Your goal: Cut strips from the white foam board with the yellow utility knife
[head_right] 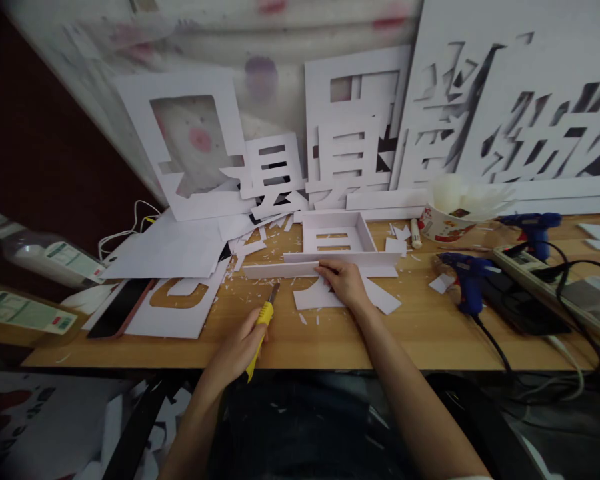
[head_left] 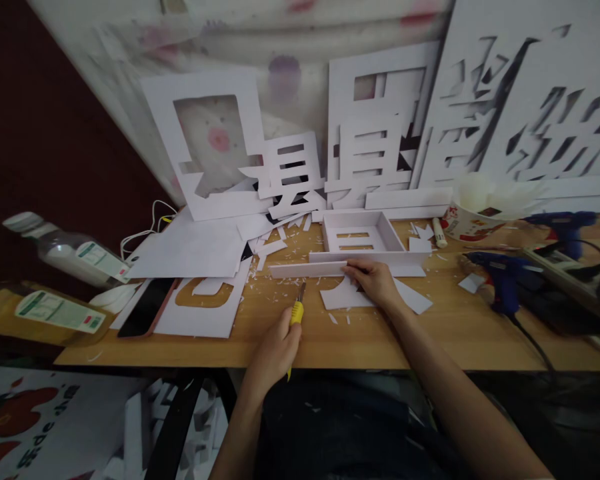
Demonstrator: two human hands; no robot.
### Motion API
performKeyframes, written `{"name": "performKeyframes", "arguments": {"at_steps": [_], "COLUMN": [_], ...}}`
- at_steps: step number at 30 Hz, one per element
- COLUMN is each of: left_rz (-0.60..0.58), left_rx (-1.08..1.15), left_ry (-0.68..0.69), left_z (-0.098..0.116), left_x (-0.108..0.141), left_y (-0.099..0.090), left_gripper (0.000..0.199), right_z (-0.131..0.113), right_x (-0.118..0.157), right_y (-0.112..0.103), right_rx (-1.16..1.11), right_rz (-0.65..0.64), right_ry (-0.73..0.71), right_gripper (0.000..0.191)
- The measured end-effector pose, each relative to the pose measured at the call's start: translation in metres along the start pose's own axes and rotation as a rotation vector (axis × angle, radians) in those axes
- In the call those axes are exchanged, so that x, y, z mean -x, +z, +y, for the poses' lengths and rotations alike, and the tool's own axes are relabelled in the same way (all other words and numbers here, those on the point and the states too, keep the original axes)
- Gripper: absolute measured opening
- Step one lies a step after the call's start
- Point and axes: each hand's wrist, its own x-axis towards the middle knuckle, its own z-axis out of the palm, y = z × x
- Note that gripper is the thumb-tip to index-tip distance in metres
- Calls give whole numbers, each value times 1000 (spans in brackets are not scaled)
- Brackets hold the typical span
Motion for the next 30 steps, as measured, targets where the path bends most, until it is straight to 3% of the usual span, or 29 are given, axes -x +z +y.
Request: {"name": "performKeyframes", "arguments": {"at_steps": [10, 30], "left_rz": [-10, 7], "left_rx": [8, -81], "left_ry": [-4, 10], "left_z": [2, 11], "left_x": [-3, -9], "left_y": [1, 3], "left_gripper": [31, 32], "right_z": [0, 3], "right_x": [2, 5], "right_y": [1, 3], "right_rx": [10, 37], "right_rz": [2, 47], "right_ry": [65, 16], "right_gripper": [25, 25]}}
